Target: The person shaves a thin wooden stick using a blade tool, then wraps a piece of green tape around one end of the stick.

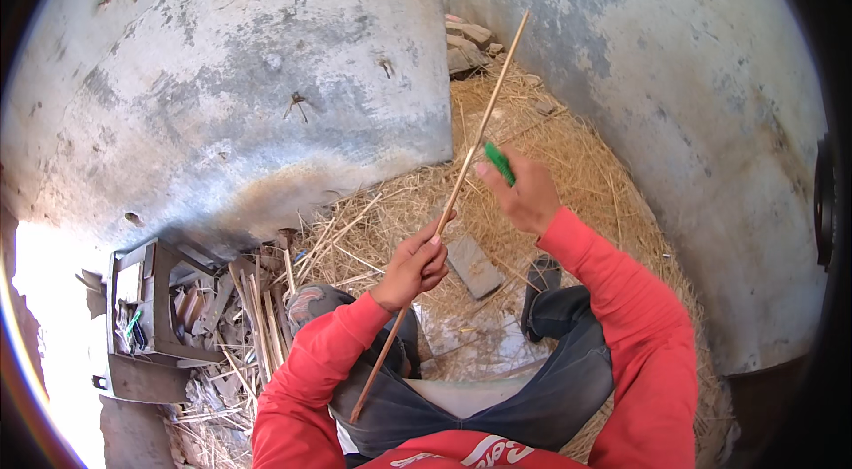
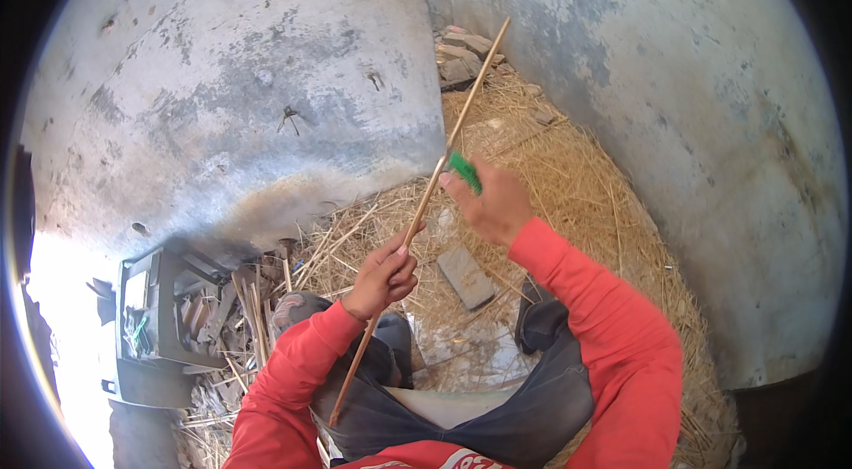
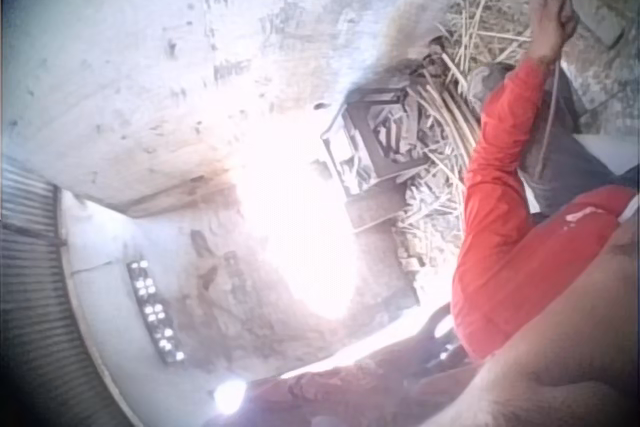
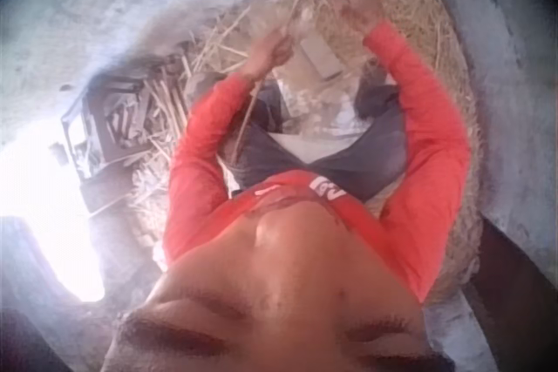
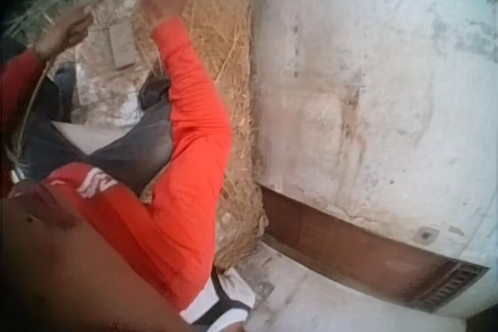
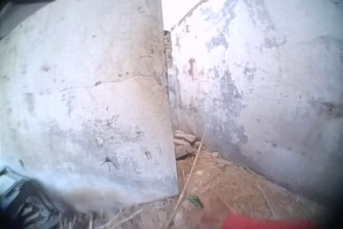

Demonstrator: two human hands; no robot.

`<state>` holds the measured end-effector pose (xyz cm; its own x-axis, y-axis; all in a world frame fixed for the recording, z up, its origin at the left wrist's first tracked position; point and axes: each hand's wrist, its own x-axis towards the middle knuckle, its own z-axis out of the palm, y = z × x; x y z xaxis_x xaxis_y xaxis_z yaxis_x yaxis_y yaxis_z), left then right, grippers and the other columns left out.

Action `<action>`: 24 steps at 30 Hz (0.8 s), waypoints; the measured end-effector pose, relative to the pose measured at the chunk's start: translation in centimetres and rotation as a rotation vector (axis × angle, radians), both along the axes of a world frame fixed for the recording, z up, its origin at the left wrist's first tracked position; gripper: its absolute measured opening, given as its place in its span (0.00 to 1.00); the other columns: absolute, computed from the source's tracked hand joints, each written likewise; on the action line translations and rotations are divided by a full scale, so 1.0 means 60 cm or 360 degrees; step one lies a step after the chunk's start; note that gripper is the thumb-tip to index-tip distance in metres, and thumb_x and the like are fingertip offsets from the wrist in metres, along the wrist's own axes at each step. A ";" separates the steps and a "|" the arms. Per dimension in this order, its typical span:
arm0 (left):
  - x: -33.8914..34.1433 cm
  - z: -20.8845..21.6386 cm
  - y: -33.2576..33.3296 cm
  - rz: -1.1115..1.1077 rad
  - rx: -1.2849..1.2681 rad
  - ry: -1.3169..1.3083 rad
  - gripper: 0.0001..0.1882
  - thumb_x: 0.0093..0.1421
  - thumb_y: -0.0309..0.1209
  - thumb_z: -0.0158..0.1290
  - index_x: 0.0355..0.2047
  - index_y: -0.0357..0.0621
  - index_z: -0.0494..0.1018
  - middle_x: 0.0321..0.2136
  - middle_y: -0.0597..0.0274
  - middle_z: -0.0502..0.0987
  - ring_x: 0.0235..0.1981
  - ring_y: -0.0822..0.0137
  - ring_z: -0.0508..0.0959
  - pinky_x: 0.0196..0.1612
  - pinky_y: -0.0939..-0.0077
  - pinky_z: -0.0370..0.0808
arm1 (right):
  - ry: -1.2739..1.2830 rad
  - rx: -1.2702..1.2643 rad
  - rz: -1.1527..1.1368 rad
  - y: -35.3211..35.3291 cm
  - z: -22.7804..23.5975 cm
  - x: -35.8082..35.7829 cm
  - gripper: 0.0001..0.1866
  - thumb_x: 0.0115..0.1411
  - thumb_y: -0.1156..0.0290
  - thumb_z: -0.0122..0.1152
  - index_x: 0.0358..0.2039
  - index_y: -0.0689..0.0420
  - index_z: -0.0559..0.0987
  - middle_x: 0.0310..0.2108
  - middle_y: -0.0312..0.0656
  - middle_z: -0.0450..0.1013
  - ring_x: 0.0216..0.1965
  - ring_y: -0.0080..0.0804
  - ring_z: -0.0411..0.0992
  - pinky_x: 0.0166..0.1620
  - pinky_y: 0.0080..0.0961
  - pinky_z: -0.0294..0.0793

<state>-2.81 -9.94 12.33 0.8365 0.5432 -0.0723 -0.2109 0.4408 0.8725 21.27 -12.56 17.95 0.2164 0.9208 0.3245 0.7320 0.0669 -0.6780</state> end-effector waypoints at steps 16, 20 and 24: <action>0.014 0.000 0.034 0.0058 -0.0009 0.0065 0.24 0.75 0.35 0.38 0.69 0.51 0.57 0.18 0.75 0.49 0.15 0.80 0.49 0.18 0.84 0.51 | -0.0558 -0.0136 0.0053 0.013 -0.051 -0.028 0.31 0.66 0.40 0.47 0.30 0.57 0.80 0.22 0.52 0.75 0.27 0.53 0.76 0.32 0.46 0.73; -0.002 0.014 0.010 0.0028 0.0062 0.0156 0.24 0.74 0.34 0.39 0.69 0.44 0.57 0.17 0.77 0.49 0.15 0.81 0.48 0.18 0.84 0.51 | -0.0567 -0.0168 -0.0013 0.034 -0.008 0.044 0.30 0.66 0.40 0.47 0.34 0.55 0.82 0.20 0.52 0.74 0.25 0.52 0.75 0.30 0.45 0.71; -0.010 0.008 0.008 -0.0009 0.0021 0.0084 0.25 0.74 0.34 0.39 0.69 0.44 0.56 0.16 0.77 0.49 0.14 0.81 0.48 0.18 0.84 0.51 | -0.0665 -0.0123 -0.0061 0.028 -0.016 0.037 0.29 0.66 0.40 0.48 0.34 0.54 0.83 0.19 0.51 0.73 0.23 0.52 0.73 0.29 0.45 0.71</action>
<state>-3.39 -9.48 12.78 0.8348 0.5397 -0.1091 -0.1622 0.4304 0.8879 23.51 -10.87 16.97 0.1158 0.9396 0.3220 0.9458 -0.0053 -0.3247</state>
